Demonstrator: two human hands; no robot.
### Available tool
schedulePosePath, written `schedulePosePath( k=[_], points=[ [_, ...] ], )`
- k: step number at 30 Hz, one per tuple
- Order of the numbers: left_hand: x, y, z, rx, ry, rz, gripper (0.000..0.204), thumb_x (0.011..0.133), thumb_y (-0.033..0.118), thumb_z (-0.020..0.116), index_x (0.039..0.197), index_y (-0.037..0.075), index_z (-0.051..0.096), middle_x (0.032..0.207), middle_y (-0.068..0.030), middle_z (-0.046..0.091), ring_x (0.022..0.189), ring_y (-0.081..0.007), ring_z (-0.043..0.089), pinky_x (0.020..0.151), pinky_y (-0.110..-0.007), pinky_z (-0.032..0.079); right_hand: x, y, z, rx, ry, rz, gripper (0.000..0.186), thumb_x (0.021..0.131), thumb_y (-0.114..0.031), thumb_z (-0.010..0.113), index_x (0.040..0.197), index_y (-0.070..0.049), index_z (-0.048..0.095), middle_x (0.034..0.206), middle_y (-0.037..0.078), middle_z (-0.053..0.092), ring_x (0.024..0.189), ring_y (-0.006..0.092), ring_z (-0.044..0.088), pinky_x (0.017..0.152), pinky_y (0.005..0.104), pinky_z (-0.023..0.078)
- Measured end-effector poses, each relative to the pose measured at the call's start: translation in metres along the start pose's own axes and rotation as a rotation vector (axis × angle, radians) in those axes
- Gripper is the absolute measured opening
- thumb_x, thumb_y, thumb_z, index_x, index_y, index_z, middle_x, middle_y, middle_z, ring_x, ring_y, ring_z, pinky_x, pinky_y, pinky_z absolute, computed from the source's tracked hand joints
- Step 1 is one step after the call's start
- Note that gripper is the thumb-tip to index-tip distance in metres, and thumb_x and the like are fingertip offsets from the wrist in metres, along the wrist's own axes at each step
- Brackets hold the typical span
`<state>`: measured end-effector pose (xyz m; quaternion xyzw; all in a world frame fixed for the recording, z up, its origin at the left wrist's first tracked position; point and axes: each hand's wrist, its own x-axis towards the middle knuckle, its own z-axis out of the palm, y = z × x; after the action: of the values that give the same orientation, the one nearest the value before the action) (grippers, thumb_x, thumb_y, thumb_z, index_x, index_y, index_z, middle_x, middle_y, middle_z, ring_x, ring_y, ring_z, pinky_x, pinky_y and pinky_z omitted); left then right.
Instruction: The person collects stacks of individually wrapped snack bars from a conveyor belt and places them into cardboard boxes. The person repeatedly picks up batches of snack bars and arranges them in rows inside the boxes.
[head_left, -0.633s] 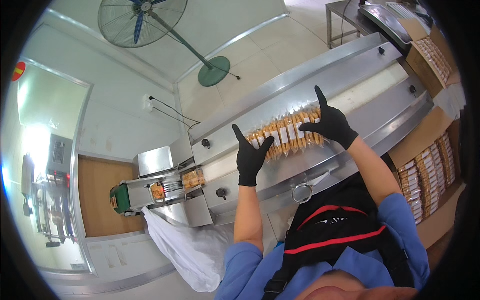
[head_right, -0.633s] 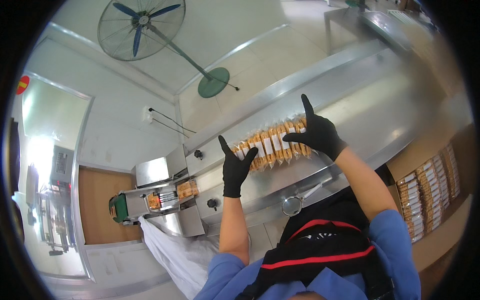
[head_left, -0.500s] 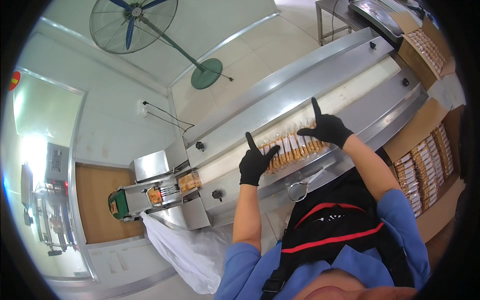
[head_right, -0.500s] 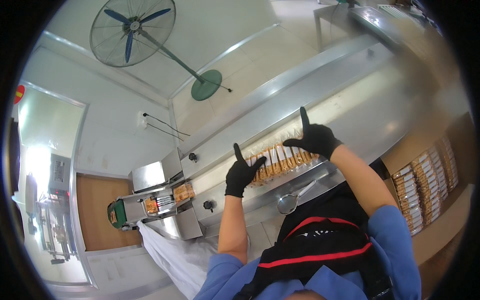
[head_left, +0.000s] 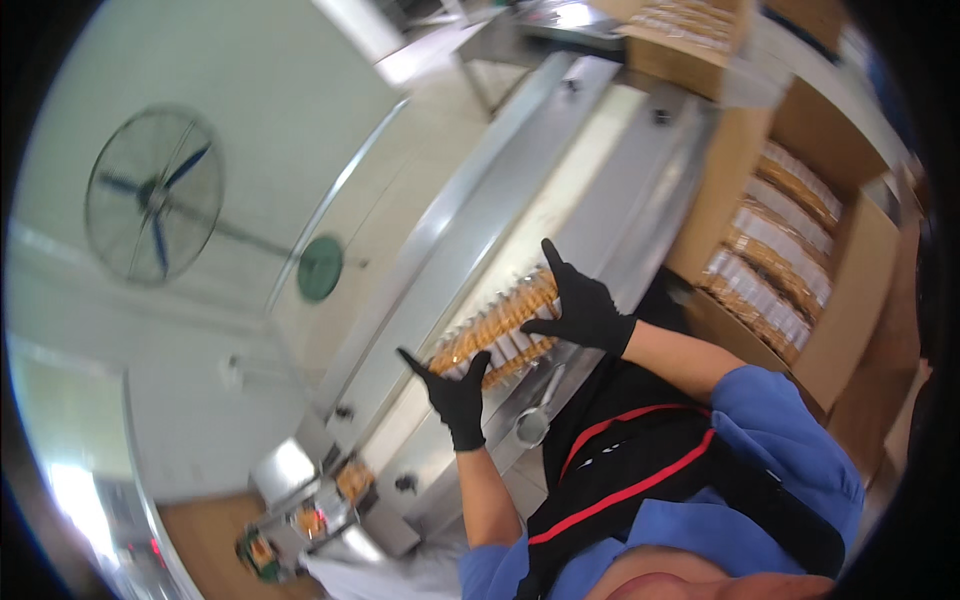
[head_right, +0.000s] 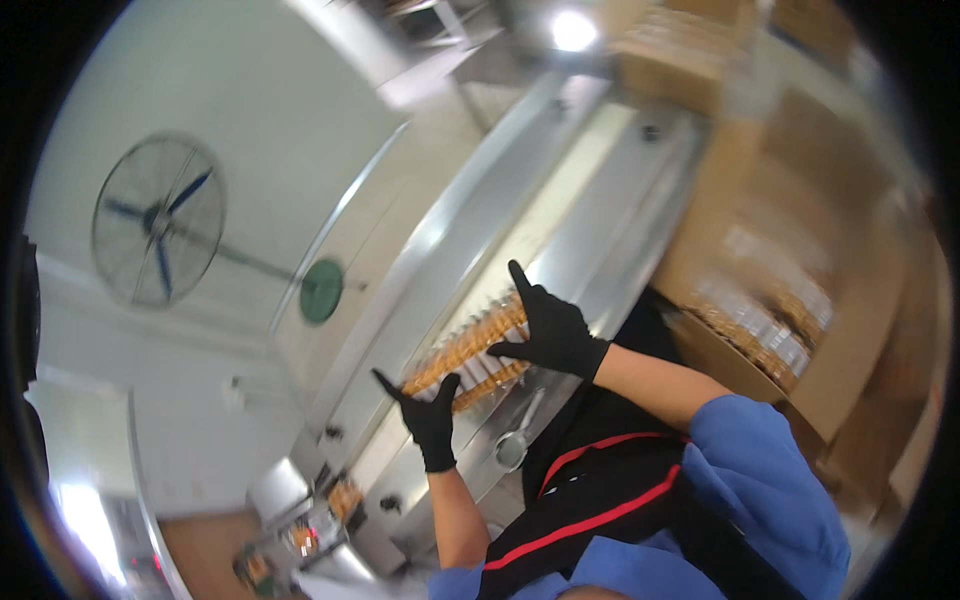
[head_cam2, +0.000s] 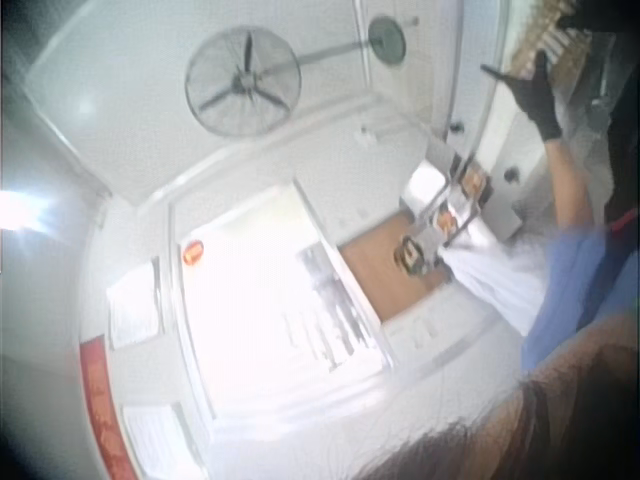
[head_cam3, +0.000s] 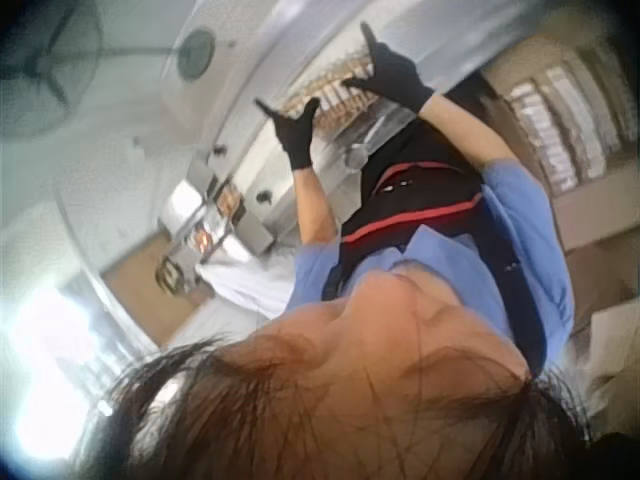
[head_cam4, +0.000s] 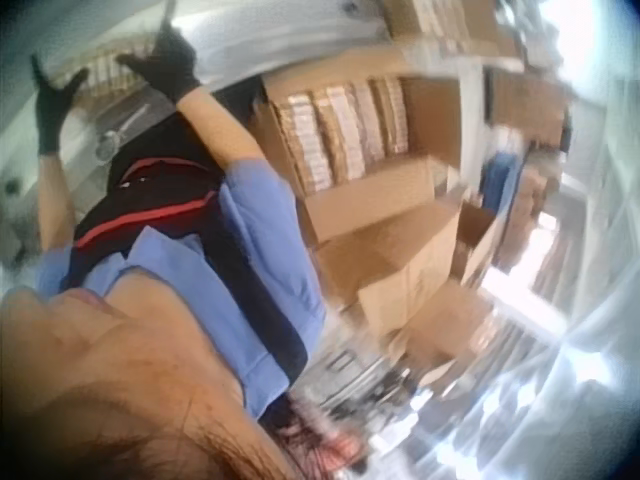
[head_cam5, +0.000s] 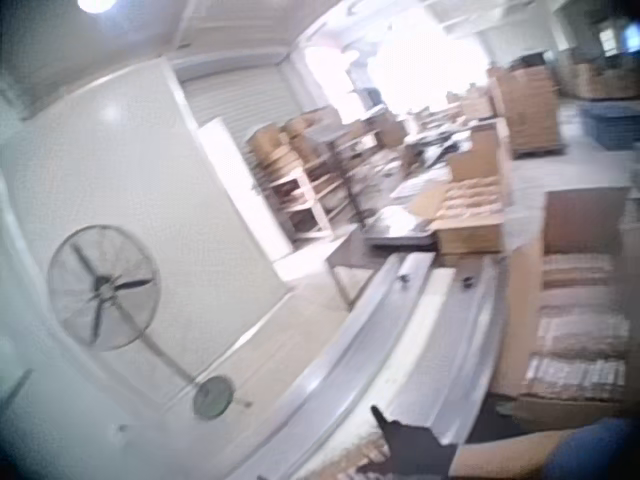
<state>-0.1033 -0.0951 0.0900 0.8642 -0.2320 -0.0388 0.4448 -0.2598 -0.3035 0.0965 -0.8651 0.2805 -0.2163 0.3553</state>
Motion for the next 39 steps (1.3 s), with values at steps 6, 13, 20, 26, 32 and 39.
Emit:
schedulePosePath(
  k=[6,13,20,26,32,39],
  points=[
    [-0.016,0.133,0.114,-0.486,-0.099,0.571,0.124,0.06,0.035,0.098,0.153,0.0,0.024,0.138,-0.0148,0.052,0.126,-0.0311,0.053,0.118,-0.048,0.03,-0.076,0.082,-0.1,0.337,0.687,-0.034,0.124,0.06,-0.047,0.095,0.151,0.001,0.026,0.14,0.02,0.049,0.131,0.0353,0.05,0.111,0.0462,0.04],
    [-0.057,0.3,0.294,-0.703,-0.549,0.901,0.13,0.061,0.033,0.098,0.154,-0.004,0.016,0.138,-0.0166,0.049,0.126,-0.0296,0.051,0.112,-0.043,0.039,-0.155,0.179,-0.276,-0.408,1.198,-0.012,0.1,0.066,-0.047,0.091,0.143,-0.005,0.042,0.143,0.018,0.041,0.135,0.0358,0.041,0.112,0.0472,0.036],
    [-0.113,0.393,0.422,-0.541,-0.715,1.095,0.124,0.067,0.04,0.093,0.157,0.001,0.018,0.14,-0.0246,0.045,0.129,-0.0404,0.045,0.108,-0.048,0.038,-0.195,0.237,-0.363,-0.621,1.119,0.452,0.067,0.075,-0.051,0.083,0.126,-0.012,0.065,0.136,0.025,0.051,0.124,0.0424,0.053,0.103,0.0493,0.046],
    [-0.119,0.396,0.467,0.189,-0.838,1.237,0.065,0.089,0.056,0.064,0.144,0.024,0.052,0.127,-0.0222,0.056,0.113,-0.045,0.055,0.096,-0.053,0.045,-0.174,0.266,-0.361,-0.721,0.749,0.787,0.067,0.079,-0.068,0.069,0.108,-0.007,0.072,0.109,0.023,0.061,0.098,0.039,0.061,0.085,0.0492,0.05],
    [-0.131,0.396,0.472,0.248,-0.754,1.386,0.053,0.091,0.062,0.057,0.122,0.021,0.068,0.113,-0.017,0.062,0.101,-0.0398,0.059,0.086,-0.051,0.047,-0.176,0.294,-0.351,-0.723,0.79,0.735,0.073,0.086,-0.069,0.061,0.105,0.001,0.07,0.102,0.028,0.059,0.096,0.0415,0.059,0.085,0.0496,0.047],
    [-0.136,0.395,0.475,0.118,-0.781,1.438,0.051,0.09,0.057,0.062,0.115,0.013,0.07,0.11,-0.0188,0.063,0.101,-0.0377,0.058,0.092,-0.049,0.041,-0.179,0.31,-0.333,-0.936,0.875,0.743,0.07,0.089,-0.065,0.059,0.109,0.002,0.067,0.109,0.03,0.061,0.102,0.0441,0.058,0.094,0.052,0.043]
  ],
)
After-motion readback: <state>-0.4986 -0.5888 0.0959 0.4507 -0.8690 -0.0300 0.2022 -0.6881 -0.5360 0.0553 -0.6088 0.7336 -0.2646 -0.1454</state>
